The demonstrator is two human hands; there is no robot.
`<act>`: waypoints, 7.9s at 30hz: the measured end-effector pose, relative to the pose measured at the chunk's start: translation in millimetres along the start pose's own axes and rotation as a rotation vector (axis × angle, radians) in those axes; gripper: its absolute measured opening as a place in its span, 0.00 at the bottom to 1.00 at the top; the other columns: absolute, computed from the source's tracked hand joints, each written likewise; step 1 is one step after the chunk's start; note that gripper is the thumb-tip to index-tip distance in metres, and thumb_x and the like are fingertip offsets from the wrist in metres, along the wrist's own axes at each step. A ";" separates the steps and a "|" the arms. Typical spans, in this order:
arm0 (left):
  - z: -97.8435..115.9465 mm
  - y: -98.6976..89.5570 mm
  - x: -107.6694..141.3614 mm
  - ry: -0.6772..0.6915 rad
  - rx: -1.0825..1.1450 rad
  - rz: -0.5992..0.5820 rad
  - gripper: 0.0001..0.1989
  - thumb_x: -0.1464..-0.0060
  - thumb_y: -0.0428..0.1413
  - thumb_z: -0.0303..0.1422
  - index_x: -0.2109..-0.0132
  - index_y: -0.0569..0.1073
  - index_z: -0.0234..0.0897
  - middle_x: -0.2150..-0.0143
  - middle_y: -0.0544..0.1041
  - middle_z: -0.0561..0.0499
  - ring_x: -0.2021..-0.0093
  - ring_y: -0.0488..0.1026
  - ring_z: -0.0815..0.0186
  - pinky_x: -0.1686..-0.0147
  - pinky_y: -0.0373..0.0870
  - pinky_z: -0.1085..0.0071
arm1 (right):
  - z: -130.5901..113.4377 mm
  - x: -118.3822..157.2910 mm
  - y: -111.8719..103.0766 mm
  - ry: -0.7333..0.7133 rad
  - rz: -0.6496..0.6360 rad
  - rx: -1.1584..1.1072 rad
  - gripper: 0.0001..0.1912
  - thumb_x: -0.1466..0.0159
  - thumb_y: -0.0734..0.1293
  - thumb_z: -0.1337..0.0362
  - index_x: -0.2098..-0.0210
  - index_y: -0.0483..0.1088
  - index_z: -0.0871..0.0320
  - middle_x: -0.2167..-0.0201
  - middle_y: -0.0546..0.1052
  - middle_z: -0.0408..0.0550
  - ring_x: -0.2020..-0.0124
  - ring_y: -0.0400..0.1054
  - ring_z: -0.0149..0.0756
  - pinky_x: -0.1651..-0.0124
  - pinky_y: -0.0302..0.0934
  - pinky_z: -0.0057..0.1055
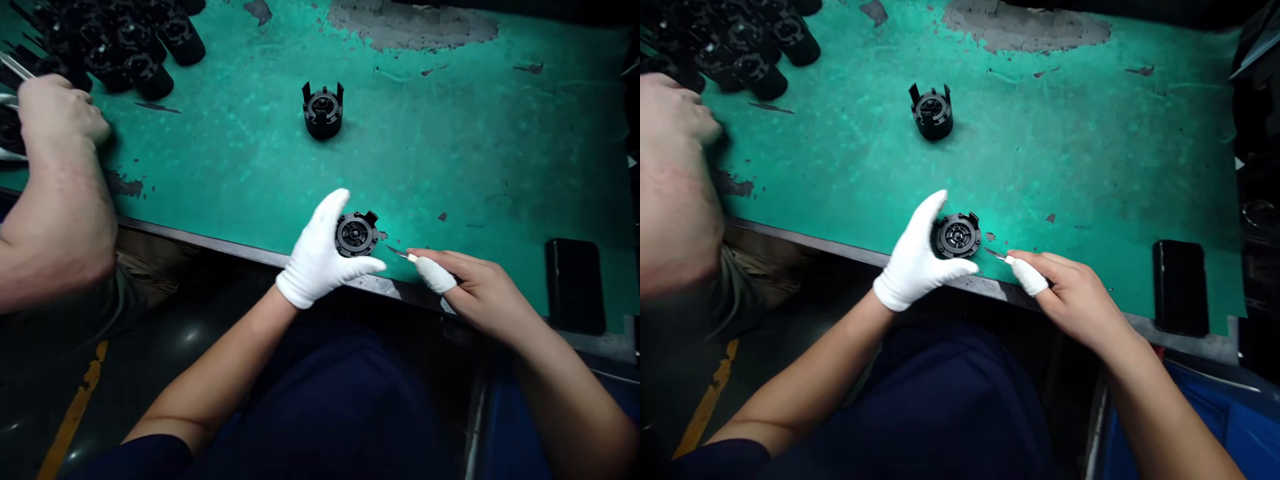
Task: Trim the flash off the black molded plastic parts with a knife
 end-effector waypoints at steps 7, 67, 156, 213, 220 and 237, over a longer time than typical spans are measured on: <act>6.0 26.6 1.3 -0.010 -0.019 -0.046 0.47 0.52 0.68 0.43 0.31 0.56 0.37 0.38 0.71 0.39 0.38 0.71 0.51 0.36 0.68 0.56 | -11.4 -39.3 -2.5 -0.132 -0.095 0.215 0.20 0.28 0.59 0.53 0.42 0.74 0.44 0.58 0.82 0.44 0.58 0.77 0.40 0.62 0.65 0.34; 7.2 27.3 5.0 0.059 -0.043 -0.081 0.43 0.52 0.65 0.39 0.33 0.59 0.32 0.38 0.71 0.37 0.38 0.70 0.51 0.36 0.68 0.58 | -17.8 -19.6 -1.6 0.105 0.086 0.331 0.18 0.28 0.60 0.54 0.46 0.75 0.50 0.69 0.83 0.45 0.69 0.77 0.42 0.68 0.63 0.33; -2.0 24.6 27.0 0.052 -0.257 0.082 0.50 0.54 0.64 0.62 0.35 0.62 0.33 0.36 0.70 0.32 0.33 0.65 0.44 0.34 0.64 0.48 | -75.2 40.1 148.1 0.706 -0.206 -1.728 0.09 0.34 0.67 0.56 0.62 0.66 0.55 0.82 0.57 0.31 0.85 0.40 0.20 0.85 0.36 0.18; -17.1 -27.1 30.9 0.004 -0.165 0.248 0.43 0.56 0.70 0.54 0.39 0.71 0.34 0.42 0.77 0.39 0.41 0.75 0.51 0.37 0.70 0.54 | -41.2 -83.8 20.3 -0.209 -0.099 0.488 0.21 0.28 0.58 0.55 0.41 0.73 0.43 0.57 0.82 0.45 0.59 0.76 0.43 0.69 0.56 0.35; -20.2 -37.2 17.3 -0.250 0.109 0.180 0.44 0.57 0.71 0.52 0.39 0.71 0.32 0.45 0.79 0.39 0.44 0.77 0.52 0.38 0.71 0.56 | -28.7 -73.1 15.6 -0.020 0.004 -0.115 0.23 0.32 0.65 0.51 0.40 0.72 0.49 0.49 0.80 0.48 0.54 0.75 0.44 0.55 0.66 0.36; 37.9 16.6 75.4 -0.060 -0.166 -0.073 0.13 0.35 0.57 0.38 0.46 0.75 0.43 0.50 0.80 0.48 0.44 0.73 0.57 0.32 0.59 0.49 | -15.2 58.3 111.0 0.534 0.214 -0.957 0.28 0.34 0.66 0.43 0.43 0.72 0.53 0.61 0.77 0.47 0.63 0.69 0.37 0.55 0.64 0.35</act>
Point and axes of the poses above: each hand's wrist, its own x-axis away from the middle knuckle, its own y-axis out of the palm, z = x × y, the point moved 9 cm from there along -x, towards the middle knuckle
